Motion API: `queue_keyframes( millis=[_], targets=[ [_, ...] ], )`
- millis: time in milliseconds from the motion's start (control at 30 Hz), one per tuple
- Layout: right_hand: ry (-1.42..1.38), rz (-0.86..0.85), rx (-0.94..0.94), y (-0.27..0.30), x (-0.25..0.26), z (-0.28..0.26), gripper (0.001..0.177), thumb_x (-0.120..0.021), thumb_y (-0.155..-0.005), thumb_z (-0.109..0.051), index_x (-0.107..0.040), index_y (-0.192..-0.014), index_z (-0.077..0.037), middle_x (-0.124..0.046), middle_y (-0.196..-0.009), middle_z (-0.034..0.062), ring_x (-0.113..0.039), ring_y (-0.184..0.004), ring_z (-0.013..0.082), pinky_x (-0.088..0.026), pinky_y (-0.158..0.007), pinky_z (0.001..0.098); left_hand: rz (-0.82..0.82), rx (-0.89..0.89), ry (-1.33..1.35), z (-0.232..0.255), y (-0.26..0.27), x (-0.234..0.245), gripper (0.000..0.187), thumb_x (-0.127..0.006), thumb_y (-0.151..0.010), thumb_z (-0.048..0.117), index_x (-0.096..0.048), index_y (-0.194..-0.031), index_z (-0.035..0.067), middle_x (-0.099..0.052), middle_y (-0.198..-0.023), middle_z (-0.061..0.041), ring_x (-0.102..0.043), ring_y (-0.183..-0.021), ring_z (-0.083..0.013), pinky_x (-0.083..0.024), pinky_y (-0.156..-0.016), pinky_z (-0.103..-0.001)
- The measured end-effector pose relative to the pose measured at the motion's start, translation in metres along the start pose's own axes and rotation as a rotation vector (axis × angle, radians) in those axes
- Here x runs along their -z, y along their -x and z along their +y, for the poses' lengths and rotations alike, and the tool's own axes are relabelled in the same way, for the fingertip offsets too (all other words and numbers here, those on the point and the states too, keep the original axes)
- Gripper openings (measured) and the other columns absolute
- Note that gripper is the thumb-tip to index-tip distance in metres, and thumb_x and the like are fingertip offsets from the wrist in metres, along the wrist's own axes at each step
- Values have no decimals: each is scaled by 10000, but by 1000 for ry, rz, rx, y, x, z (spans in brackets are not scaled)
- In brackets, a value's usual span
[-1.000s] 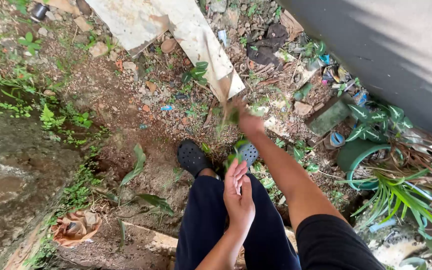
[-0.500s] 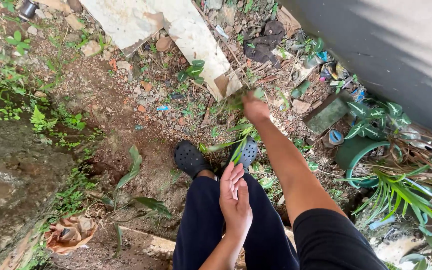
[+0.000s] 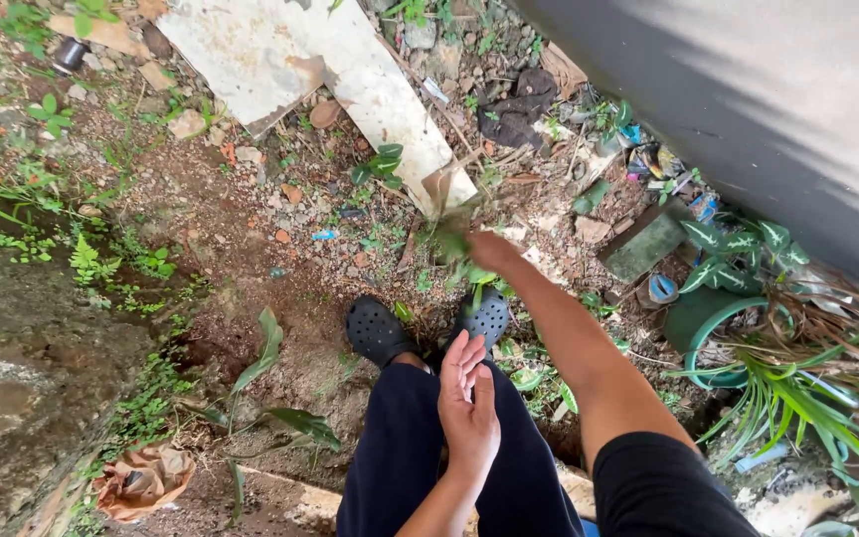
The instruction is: The recorder is weeding and cleaning a garden area, pulling weeds by hand and using a small scoop to collect debris.
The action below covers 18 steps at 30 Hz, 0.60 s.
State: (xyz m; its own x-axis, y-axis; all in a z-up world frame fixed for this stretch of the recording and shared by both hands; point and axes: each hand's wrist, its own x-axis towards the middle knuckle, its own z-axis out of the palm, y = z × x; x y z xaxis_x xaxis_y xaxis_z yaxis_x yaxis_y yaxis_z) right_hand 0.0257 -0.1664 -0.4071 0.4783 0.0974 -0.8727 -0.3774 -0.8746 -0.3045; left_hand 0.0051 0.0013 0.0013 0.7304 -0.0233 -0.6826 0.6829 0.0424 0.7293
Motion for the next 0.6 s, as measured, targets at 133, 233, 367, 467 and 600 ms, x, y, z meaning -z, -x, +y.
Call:
queue_keyframes(
  millis=[133,233,367,467,600],
  targets=[
    [-136,-55,-225,66,142,-111,426,-270,-1179,-294,-539,-1463,-128,-651,-1175,254,-680,-1052,391,-564,-874,510,18,5,0,3,-1,-1,510,-559,-1046,159,-413,-1512,10,-613,-1409,-193,-601,-1292,-264,-444,-1115,-388],
    [108,102,-349,45,182,-101,590,-367,-1121,-209,-185,-1664,-68,-671,-1077,274,-753,-863,333,-651,-692,455,12,9,-12,3,-1,0,504,-556,-1049,161,-414,-1510,14,-612,-1417,-190,-604,-1306,-261,-443,-1121,-383],
    [47,-7,-275,-37,117,-38,368,-475,-1052,-164,-521,-1399,-50,-672,-1149,257,-739,-953,329,-626,-791,445,31,-47,11,3,-13,5,510,-572,-1044,142,-420,-1510,1,-625,-1400,-210,-611,-1294,-279,-447,-1116,-392],
    [-10,-38,-102,-7,78,-39,319,-532,-1006,-176,-640,-1281,-57,-691,-1179,251,-722,-1033,365,-580,-893,491,75,-83,39,-4,-26,11,513,-556,-1039,127,-411,-1512,-5,-620,-1409,-212,-615,-1298,-282,-451,-1120,-390],
    [-151,89,-179,150,105,-80,462,-638,-918,-343,-604,-1331,-139,-682,-1191,239,-663,-1091,432,-535,-935,534,186,-224,-104,-5,-27,42,507,-537,-1038,97,-397,-1512,-13,-603,-1435,-201,-596,-1341,-268,-442,-1140,-382]
  ],
)
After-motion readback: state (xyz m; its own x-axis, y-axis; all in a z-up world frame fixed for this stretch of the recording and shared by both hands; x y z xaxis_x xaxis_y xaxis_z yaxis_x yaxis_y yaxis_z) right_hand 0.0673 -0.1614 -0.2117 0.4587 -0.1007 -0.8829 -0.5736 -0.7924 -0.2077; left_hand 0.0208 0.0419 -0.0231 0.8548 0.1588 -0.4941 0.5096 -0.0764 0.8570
